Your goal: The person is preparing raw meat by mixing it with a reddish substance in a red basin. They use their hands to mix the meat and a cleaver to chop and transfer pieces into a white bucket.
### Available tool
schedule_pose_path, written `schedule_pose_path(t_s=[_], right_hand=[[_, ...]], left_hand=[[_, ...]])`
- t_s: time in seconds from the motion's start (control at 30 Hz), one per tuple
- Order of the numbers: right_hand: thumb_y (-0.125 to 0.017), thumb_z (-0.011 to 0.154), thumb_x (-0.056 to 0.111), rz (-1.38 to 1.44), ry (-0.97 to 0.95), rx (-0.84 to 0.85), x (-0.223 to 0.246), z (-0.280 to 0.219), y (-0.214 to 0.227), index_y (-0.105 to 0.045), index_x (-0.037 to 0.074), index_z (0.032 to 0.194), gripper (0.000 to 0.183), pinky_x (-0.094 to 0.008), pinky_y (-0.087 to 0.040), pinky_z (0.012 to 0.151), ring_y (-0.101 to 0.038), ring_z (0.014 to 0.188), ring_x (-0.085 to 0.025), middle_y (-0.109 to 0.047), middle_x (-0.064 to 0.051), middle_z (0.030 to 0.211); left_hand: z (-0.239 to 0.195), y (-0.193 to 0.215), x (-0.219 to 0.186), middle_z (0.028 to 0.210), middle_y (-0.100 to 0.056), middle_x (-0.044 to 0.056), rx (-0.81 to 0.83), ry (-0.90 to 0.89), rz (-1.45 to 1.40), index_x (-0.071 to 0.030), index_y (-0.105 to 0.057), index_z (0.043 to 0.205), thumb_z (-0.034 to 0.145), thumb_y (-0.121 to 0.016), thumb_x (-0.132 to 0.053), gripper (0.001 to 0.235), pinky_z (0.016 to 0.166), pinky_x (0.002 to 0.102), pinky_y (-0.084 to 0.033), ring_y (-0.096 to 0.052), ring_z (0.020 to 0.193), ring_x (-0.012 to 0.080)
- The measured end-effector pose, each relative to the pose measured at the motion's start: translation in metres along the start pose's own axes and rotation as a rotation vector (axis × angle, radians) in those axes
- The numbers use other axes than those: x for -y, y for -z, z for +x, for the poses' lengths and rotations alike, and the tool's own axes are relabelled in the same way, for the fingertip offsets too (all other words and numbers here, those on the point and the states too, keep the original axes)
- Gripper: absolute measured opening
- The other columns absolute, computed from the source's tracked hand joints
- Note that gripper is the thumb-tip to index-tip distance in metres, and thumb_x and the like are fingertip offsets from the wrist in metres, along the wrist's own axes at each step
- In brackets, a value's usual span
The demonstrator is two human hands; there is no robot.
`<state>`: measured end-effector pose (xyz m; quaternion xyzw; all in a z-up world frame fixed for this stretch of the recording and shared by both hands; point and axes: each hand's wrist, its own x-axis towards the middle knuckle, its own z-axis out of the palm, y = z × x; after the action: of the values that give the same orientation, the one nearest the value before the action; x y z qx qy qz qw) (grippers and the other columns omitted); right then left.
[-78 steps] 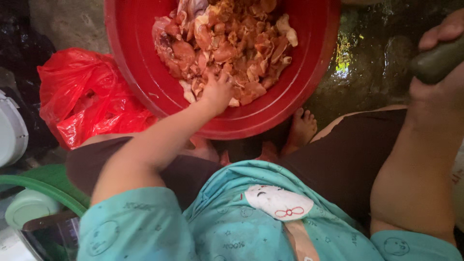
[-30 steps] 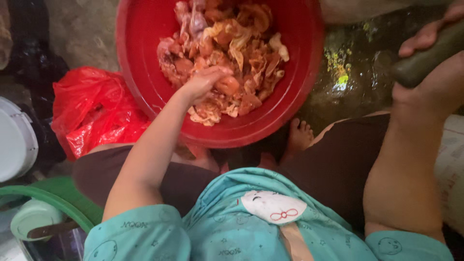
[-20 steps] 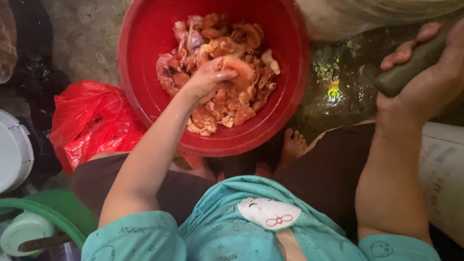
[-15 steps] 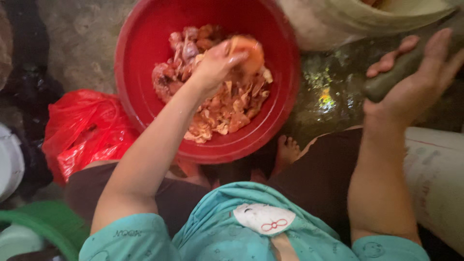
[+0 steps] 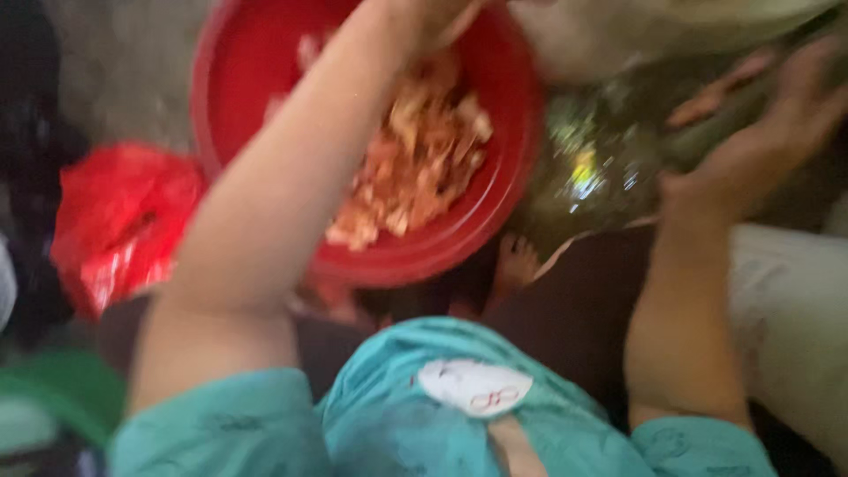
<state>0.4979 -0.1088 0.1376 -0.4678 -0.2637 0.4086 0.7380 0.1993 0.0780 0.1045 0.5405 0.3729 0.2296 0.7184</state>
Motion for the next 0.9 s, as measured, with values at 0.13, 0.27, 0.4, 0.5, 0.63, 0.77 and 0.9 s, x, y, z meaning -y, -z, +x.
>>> schedule_pose_path(t_s=[0.13,0.27,0.4,0.5,0.63,0.77,0.9], right_hand=[[-0.048,0.125,0.018,-0.004,-0.088,0.15,-0.034,0.01,0.092,-0.054,0.003,0.104,0.027,-0.033,-0.046,0.071,-0.051,0.075,-0.022,-0.05,-0.011,0.088],[-0.047,0.125,0.018,-0.088,-0.07,0.232,-0.063,0.028,0.137,-0.054,0.004,0.102,0.027,-0.033,-0.046,0.075,-0.052,0.078,-0.022,-0.05,-0.011,0.089],[-0.047,0.124,0.019,-0.113,-0.114,0.213,-0.067,0.019,0.143,-0.053,0.004,0.103,0.028,-0.033,-0.046,0.074,-0.052,0.077,-0.021,-0.05,-0.01,0.088],[-0.047,0.124,0.02,-0.123,-0.131,0.212,-0.06,0.015,0.13,-0.053,0.004,0.103,0.028,-0.033,-0.046,0.073,-0.052,0.076,-0.021,-0.05,-0.01,0.088],[-0.046,0.124,0.022,-0.128,-0.15,0.194,-0.053,0.006,0.116,-0.053,0.004,0.104,0.028,-0.033,-0.045,0.071,-0.051,0.075,-0.02,-0.049,-0.01,0.088],[-0.046,0.124,0.023,-0.11,-0.132,0.192,-0.045,0.007,0.094,-0.053,0.004,0.104,0.028,-0.033,-0.045,0.07,-0.051,0.074,-0.02,-0.049,-0.009,0.087],[-0.046,0.124,0.024,-0.088,-0.107,0.193,-0.038,0.001,0.072,-0.053,0.004,0.105,0.029,-0.033,-0.045,0.069,-0.051,0.073,-0.019,-0.048,-0.009,0.087]], left_hand=[[-0.13,-0.001,0.105,0.132,-0.069,0.016,0.401,0.412,1.324,-0.012,-0.066,0.137,0.089,-0.074,-0.029,0.052,0.105,0.049,-0.051,-0.061,0.127,0.0369],[-0.224,-0.007,0.183,0.147,-0.05,0.012,0.605,0.678,1.603,-0.031,-0.057,0.142,0.093,-0.068,-0.027,0.05,0.092,0.072,-0.05,-0.047,0.136,0.0393],[-0.247,0.009,0.243,0.133,-0.063,0.012,0.368,0.163,1.676,-0.022,-0.067,0.13,0.098,-0.059,-0.027,0.033,0.084,0.052,-0.06,-0.06,0.125,0.035],[-0.229,0.025,0.254,0.129,-0.066,0.012,0.262,0.108,1.718,-0.025,-0.071,0.114,0.096,-0.066,-0.026,0.019,0.078,0.047,-0.062,-0.065,0.118,0.0369],[-0.212,0.033,0.22,0.115,-0.072,0.009,-0.073,0.368,0.999,-0.022,-0.06,0.128,0.086,-0.076,-0.036,0.047,0.08,0.043,-0.061,-0.072,0.096,0.0284],[-0.198,0.044,0.16,0.119,-0.073,0.007,-0.244,0.572,0.02,-0.016,-0.049,0.139,0.091,-0.069,-0.024,0.053,0.075,0.036,-0.066,-0.075,0.092,0.0194],[-0.195,0.052,0.136,0.14,-0.074,0.003,-0.066,0.45,-0.514,0.004,-0.057,0.138,0.102,-0.066,-0.015,0.042,0.085,0.03,-0.062,-0.074,0.11,0.0166]])
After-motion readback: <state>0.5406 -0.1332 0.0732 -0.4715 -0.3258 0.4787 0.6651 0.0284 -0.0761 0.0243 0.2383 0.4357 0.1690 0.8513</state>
